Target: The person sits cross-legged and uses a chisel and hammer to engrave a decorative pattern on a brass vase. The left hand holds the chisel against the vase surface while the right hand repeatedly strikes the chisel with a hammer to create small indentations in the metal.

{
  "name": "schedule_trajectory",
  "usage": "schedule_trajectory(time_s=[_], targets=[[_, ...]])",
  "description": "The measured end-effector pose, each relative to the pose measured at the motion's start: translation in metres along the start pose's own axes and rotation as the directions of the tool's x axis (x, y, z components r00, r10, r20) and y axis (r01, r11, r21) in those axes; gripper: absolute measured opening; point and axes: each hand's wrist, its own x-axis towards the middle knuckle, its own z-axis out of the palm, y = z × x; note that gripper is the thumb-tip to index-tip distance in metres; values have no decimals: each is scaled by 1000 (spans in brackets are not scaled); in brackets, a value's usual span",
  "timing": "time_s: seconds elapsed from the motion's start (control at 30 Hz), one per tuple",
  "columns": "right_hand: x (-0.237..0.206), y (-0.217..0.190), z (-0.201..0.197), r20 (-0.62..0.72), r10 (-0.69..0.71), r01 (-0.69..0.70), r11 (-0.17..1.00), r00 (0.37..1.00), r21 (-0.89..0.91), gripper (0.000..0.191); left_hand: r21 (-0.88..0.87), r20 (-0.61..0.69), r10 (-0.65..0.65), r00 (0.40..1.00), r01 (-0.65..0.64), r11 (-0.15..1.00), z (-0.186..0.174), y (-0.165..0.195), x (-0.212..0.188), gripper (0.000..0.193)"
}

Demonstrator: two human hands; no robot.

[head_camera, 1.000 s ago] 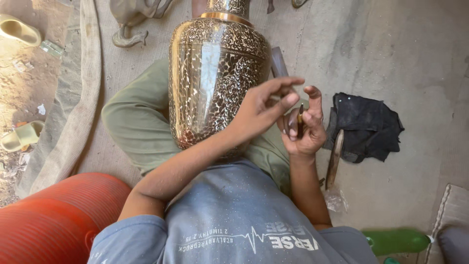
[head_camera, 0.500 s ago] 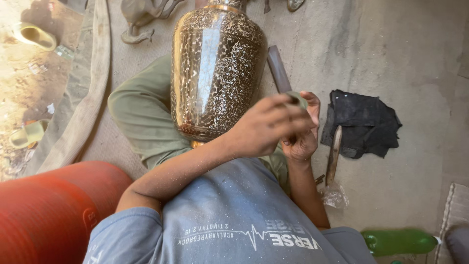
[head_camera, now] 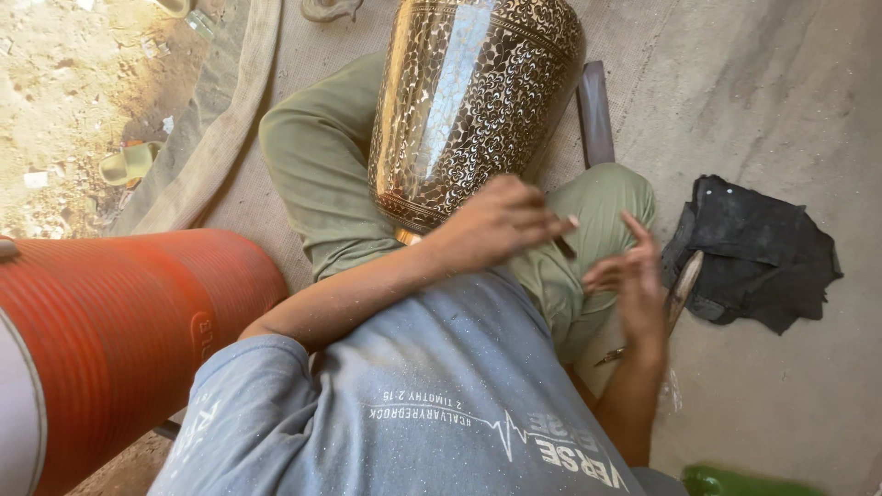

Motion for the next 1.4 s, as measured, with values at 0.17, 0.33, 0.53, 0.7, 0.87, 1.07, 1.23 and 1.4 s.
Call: schedule_trajectory(time_s=[0.17, 0.33, 0.53, 0.7, 0.87, 1.07, 1.23, 1.4], targets=[[14, 101, -80, -761, 86, -711, 436, 643, -552, 76, -443, -253, -793, 555, 662, 604, -44, -51, -48, 39], [-5, 159, -70, -792, 352, -855, 350, 499, -383, 80, -964, -40, -974, 225, 248, 97, -83, -101, -99, 29], [-14, 151, -43, -760, 296, -768, 510, 579, -386, 55, -990, 85, -969, 233, 129, -56, -82, -109, -116, 31], [-2, 150, -44, -686, 229, -708, 409, 690, -576, 54, -985, 151, -960, 236, 118, -125, -76, -110, -108, 48], [9, 155, -67, -602, 156, -591, 488, 783, -642, 38, -978, 169, -959, 227, 163, -134, -77, -110, -112, 43], [-9, 121, -81, -371, 151, 95, 817, 916, 569, 30, -976, 119, -971, 208, 202, -76, -75, -117, -110, 47], [-4, 60, -43, -133, -186, 227, 710, 973, 667, 43, -968, 130, -926, 355, 250, -40, -62, -127, -81, 51], [11, 29, 52, 103, -217, 40, 568, 971, 822, 39, -917, 166, -849, 501, 396, 54, -46, -137, -52, 52]])
